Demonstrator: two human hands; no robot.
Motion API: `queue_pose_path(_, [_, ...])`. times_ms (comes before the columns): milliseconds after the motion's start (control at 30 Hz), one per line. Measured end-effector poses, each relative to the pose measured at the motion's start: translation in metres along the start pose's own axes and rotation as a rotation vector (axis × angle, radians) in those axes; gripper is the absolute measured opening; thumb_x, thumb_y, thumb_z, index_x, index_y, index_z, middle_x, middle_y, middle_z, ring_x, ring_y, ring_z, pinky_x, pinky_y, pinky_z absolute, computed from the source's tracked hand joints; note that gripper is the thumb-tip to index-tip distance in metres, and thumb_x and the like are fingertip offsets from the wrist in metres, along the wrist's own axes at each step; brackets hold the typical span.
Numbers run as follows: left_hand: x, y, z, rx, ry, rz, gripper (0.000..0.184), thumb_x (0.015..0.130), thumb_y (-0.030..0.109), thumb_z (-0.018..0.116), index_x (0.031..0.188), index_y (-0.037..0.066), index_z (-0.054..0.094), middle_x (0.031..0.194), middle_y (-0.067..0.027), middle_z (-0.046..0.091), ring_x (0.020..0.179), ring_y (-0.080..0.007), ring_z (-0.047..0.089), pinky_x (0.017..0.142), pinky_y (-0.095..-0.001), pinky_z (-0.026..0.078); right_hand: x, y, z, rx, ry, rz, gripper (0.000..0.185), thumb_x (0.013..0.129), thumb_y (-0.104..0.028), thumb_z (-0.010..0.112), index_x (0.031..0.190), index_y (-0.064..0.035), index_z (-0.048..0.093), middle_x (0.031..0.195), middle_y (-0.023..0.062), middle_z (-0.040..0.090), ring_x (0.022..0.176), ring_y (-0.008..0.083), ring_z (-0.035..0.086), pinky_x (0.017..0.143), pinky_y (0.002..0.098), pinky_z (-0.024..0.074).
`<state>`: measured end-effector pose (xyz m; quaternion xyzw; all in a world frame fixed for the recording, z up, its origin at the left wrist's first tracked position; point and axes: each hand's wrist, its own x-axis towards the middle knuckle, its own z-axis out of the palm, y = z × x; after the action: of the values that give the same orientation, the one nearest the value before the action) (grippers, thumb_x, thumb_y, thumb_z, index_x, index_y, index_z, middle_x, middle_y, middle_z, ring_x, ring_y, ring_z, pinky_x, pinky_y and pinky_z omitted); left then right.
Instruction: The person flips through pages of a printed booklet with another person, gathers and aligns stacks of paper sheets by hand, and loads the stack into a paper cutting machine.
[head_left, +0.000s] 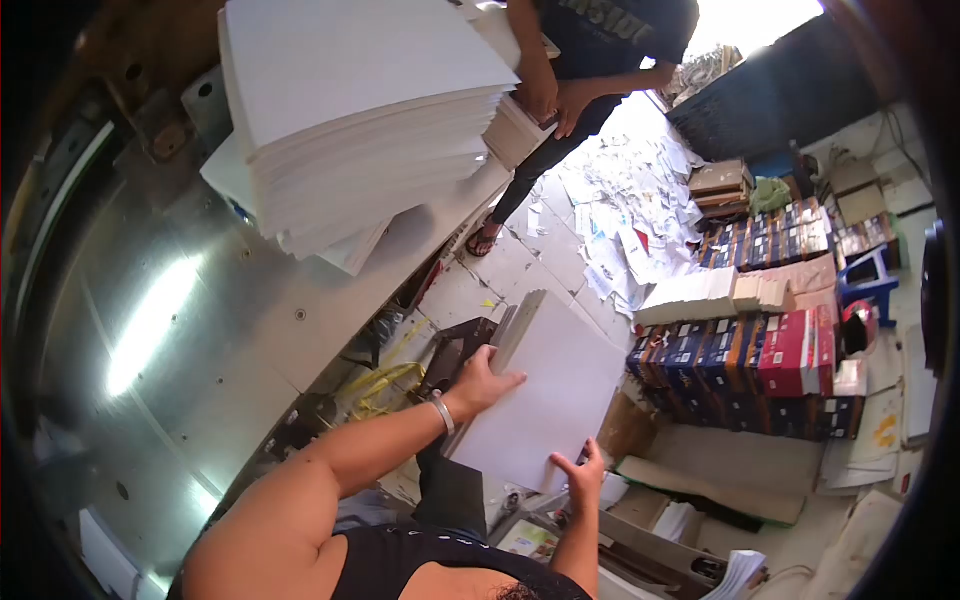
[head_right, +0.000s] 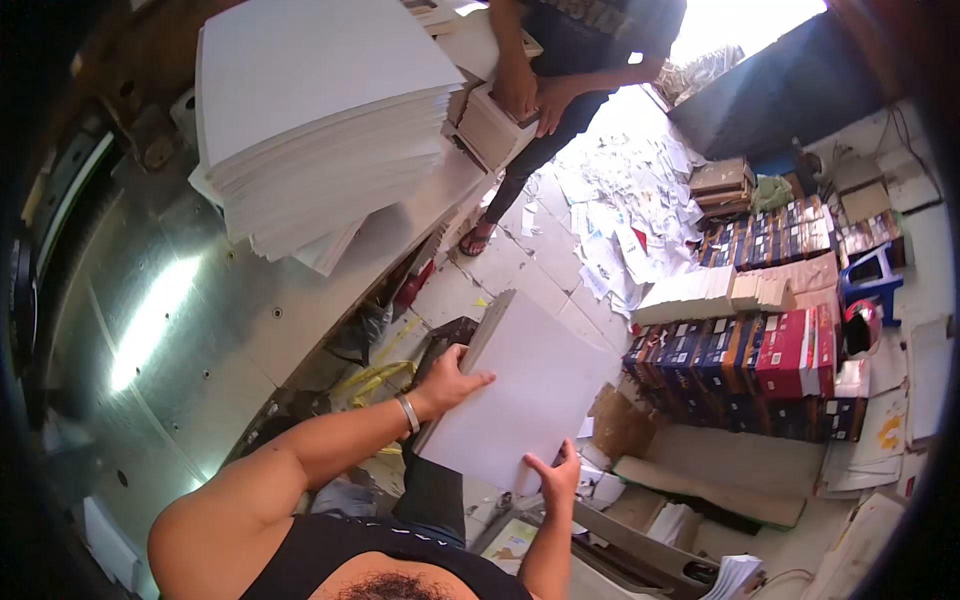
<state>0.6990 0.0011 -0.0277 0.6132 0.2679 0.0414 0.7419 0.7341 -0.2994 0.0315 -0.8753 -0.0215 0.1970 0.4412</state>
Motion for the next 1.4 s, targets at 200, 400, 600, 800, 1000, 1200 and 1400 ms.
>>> queue_pose_path(200, [-0.048,0.016,-0.013,-0.095,-0.077,0.222,0.058,0.088,0.026,0.087,0.129,0.000,0.055,0.118,-0.0149,0.072,0.107,-0.0202,0.070,0.095,-0.0361,0.056,0.028,-0.028,0.001,0.383,0.003,-0.095,0.077,0.087,-0.021,0.084,0.150,0.0042,0.048,0.136,0.0140,0.064,0.125,0.0261,0.061,0.107,0.0380,0.0479])
queue_pose_path(400, [-0.115,0.028,-0.072,-0.178,-0.108,0.221,0.060,0.089,0.012,0.086,0.135,0.004,0.050,0.122,-0.0086,0.066,0.113,-0.0163,0.065,0.099,-0.0343,0.054,-0.002,-0.037,0.038,0.554,-0.156,-0.101,0.049,0.091,-0.017,0.081,0.132,0.0010,0.061,0.120,0.0102,0.072,0.108,0.0206,0.068,0.096,0.0352,0.0530])
queue_pose_path(600, [-0.218,0.060,-0.181,-0.085,0.069,0.352,0.061,0.089,0.006,0.083,0.138,0.005,0.047,0.128,-0.0096,0.063,0.120,-0.0158,0.061,0.104,-0.0352,0.050,-0.073,-0.105,0.117,0.648,-0.336,-0.314,0.042,0.090,-0.014,0.080,0.126,0.0015,0.063,0.114,0.0082,0.073,0.103,0.0179,0.069,0.093,0.0344,0.0536])
queue_pose_path(800, [-0.341,0.115,-0.277,-0.053,0.336,0.485,0.060,0.091,0.007,0.081,0.140,0.006,0.046,0.129,-0.0065,0.059,0.125,-0.0155,0.055,0.110,-0.0355,0.045,-0.134,-0.219,0.187,0.573,-0.532,-0.569,0.033,0.086,-0.006,0.079,0.115,0.0006,0.067,0.101,0.0034,0.072,0.092,0.0141,0.067,0.085,0.0305,0.0531])
queue_pose_path(1000, [-0.425,0.102,-0.360,-0.068,0.507,0.610,0.065,0.093,0.010,0.081,0.145,0.008,0.042,0.139,-0.0076,0.053,0.135,-0.0175,0.048,0.114,-0.0370,0.040,-0.175,-0.286,0.282,0.418,-0.670,-0.796,0.020,0.080,-0.001,0.077,0.099,0.0001,0.072,0.092,0.0026,0.072,0.085,0.0131,0.065,0.080,0.0304,0.0520])
queue_pose_path(1200, [-0.457,0.049,-0.411,-0.157,0.631,0.475,0.075,0.094,0.016,0.079,0.154,0.007,0.036,0.150,-0.0109,0.048,0.147,-0.0224,0.039,0.122,-0.0419,0.033,-0.220,-0.284,0.357,0.391,-0.831,-0.672,0.039,0.076,0.001,0.079,0.113,0.0025,0.068,0.106,0.0068,0.070,0.098,0.0186,0.066,0.092,0.0341,0.0519])
queue_pose_path(1400, [-0.454,0.034,-0.412,-0.301,0.560,0.633,0.080,0.104,0.040,0.063,0.167,0.009,0.024,0.162,-0.0133,0.041,0.154,-0.0252,0.033,0.128,-0.0447,0.026,-0.232,-0.282,0.367,0.428,-0.864,-0.549,0.046,0.073,-0.001,0.080,0.118,0.0006,0.068,0.110,0.0058,0.069,0.103,0.0213,0.064,0.095,0.0352,0.0496])
